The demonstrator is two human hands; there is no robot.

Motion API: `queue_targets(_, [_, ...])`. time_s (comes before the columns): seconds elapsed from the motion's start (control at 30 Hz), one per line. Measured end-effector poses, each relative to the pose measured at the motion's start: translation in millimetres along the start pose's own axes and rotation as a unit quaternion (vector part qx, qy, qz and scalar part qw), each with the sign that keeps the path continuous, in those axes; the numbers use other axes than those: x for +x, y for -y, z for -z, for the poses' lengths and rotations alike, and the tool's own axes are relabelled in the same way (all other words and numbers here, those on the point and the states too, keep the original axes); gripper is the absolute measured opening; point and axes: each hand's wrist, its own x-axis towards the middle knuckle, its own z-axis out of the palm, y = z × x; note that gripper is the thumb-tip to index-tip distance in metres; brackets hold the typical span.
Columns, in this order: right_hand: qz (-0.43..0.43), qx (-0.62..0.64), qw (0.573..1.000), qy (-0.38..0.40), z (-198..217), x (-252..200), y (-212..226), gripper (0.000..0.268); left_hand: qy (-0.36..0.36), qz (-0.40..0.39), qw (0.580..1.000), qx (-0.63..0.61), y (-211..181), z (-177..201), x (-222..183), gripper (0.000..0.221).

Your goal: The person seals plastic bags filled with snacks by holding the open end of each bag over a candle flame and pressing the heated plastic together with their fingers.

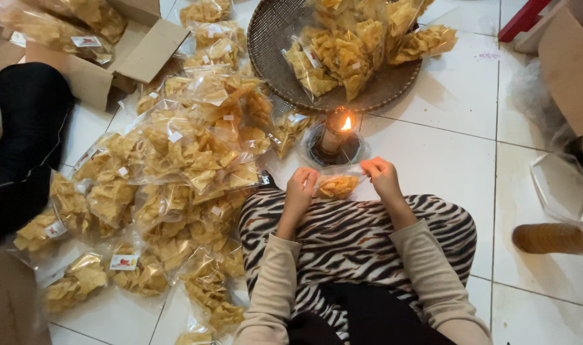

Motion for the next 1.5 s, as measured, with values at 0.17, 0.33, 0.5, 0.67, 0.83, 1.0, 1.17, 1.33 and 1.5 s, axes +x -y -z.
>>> queue_targets(0.17, [-0.068, 0.054, 0.995, 0.04, 7.8, 10.1, -23.5, 0.022, 0.013, 0.018, 0.998, -0.064, 38.4, -2.6, 0.4, 0.025])
queue_targets(0.33, [0.194, -0.117, 0.974, -0.029, -3.6, -12.9, 15.8, 0.01, 0.021, 0.065, 0.99, -0.121, 57.2, -2.6, -2.4, 0.024])
queue_targets(0.5, [0.435, -0.358, 0.826, -0.026, -21.2, -44.8, 73.9, 0.016, 0.014, 0.087, 0.985, -0.15, 39.2, -2.0, -3.6, 0.027])
queue_targets(0.67, [0.436, -0.392, 0.809, 0.032, -29.7, -50.4, 96.2, 0.017, -0.01, 0.013, 0.999, -0.042, -17.6, 7.6, -6.8, 0.015])
queue_targets(0.83, [0.408, -0.377, 0.829, 0.06, -24.3, -46.7, 95.4, 0.016, 0.031, -0.094, 0.982, 0.163, -59.5, 19.5, -8.6, 0.02])
queue_targets(1.0, [0.435, -0.363, 0.822, 0.061, -28.8, -52.4, 102.3, 0.016, 0.03, -0.124, 0.969, 0.21, -71.8, 25.4, -7.6, 0.019])
queue_targets(1.17, [0.465, -0.36, 0.808, 0.024, -25.1, -67.5, 140.2, 0.015, 0.015, -0.201, 0.96, 0.197, -105.2, 34.0, -3.9, 0.015])
queue_targets(1.33, [0.522, -0.357, 0.775, -0.014, -2.8, -97.6, 198.2, 0.017, 0.023, -0.269, 0.949, 0.165, -175.2, 50.5, -1.3, 0.016])
queue_targets(1.5, [0.561, -0.348, 0.749, -0.052, 19.3, -144.7, 245.8, 0.017, 0.055, -0.294, 0.945, 0.133, -239.7, 68.5, -19.8, 0.02])
